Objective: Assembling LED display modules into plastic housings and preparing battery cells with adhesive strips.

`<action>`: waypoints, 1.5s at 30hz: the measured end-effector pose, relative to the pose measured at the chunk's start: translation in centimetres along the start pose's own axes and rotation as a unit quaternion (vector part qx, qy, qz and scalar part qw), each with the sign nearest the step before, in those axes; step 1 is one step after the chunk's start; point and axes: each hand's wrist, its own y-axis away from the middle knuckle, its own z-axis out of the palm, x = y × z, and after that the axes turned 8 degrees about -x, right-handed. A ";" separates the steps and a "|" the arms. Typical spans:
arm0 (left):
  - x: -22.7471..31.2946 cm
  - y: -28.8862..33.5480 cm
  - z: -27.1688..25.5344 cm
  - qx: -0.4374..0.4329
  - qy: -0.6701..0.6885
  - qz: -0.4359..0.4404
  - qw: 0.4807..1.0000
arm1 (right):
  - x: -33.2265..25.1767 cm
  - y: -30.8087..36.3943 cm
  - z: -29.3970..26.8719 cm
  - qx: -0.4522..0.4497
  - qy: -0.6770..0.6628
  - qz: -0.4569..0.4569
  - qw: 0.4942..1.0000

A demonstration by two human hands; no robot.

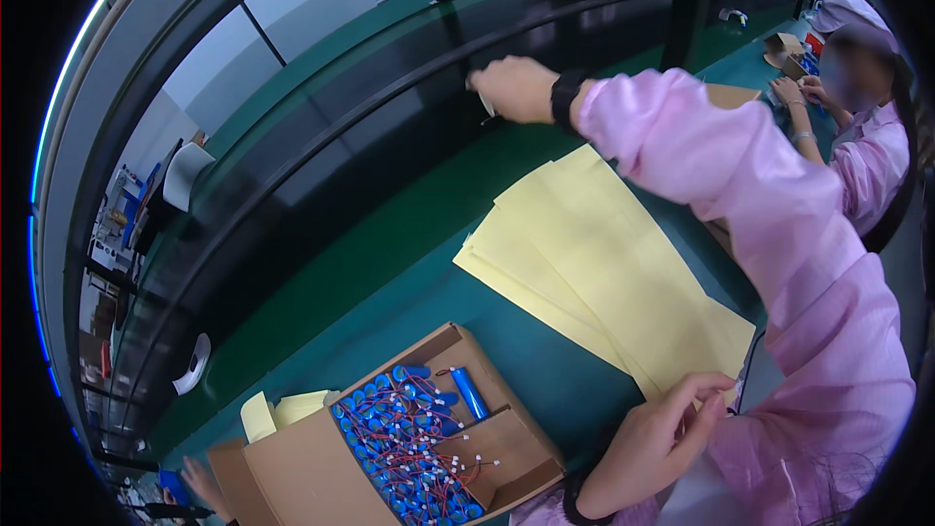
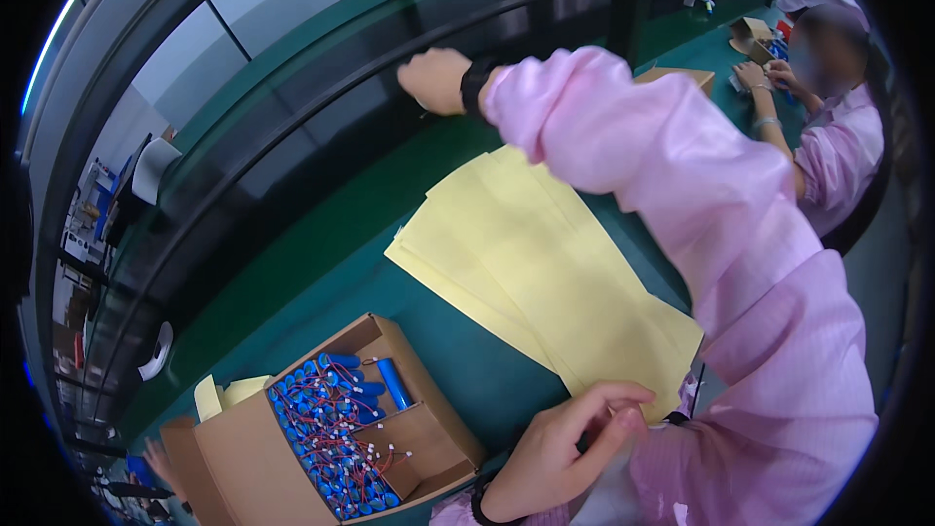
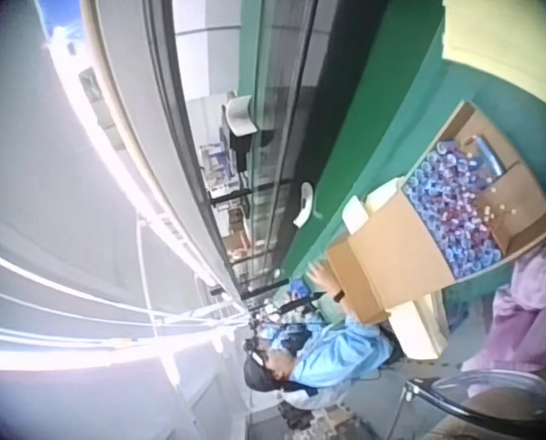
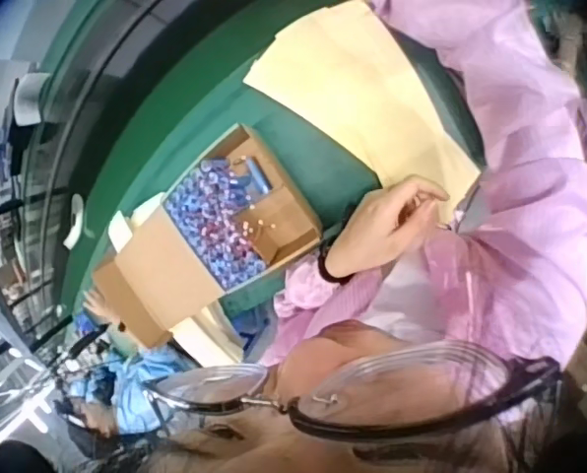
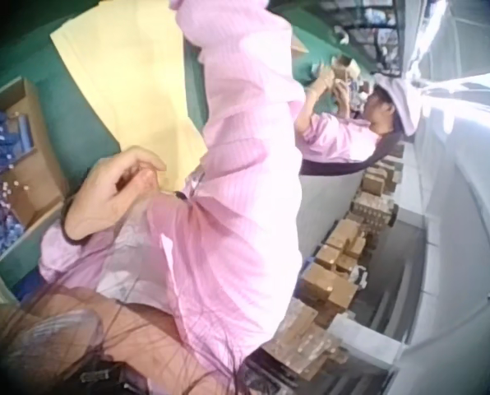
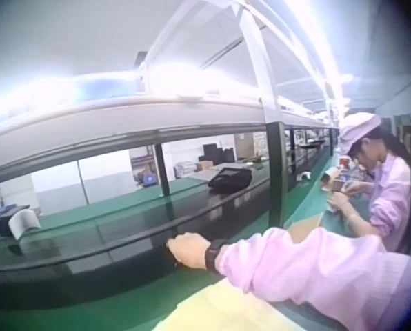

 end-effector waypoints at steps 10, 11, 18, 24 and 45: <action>-1.6 -0.8 -1.2 0.581 0.008 0.233 0.779 | -2.6 11.4 -14.8 -0.185 -0.437 -0.025 0.880; -1.4 -0.9 -1.4 0.546 0.011 0.211 0.811 | -3.8 13.0 -15.1 -0.211 -0.533 -0.032 0.819; -0.7 -1.2 0.3 0.189 0.260 0.077 0.944 | -8.7 17.3 -14.4 -0.282 -0.475 -0.061 0.832; -3.0 -1.2 -0.9 0.128 0.487 0.216 0.836 | -9.2 20.8 -10.3 0.126 -0.317 -0.136 0.930; -2.4 -1.0 0.6 0.414 0.163 0.085 0.891 | -17.3 27.4 -7.3 0.202 -0.537 -0.009 0.819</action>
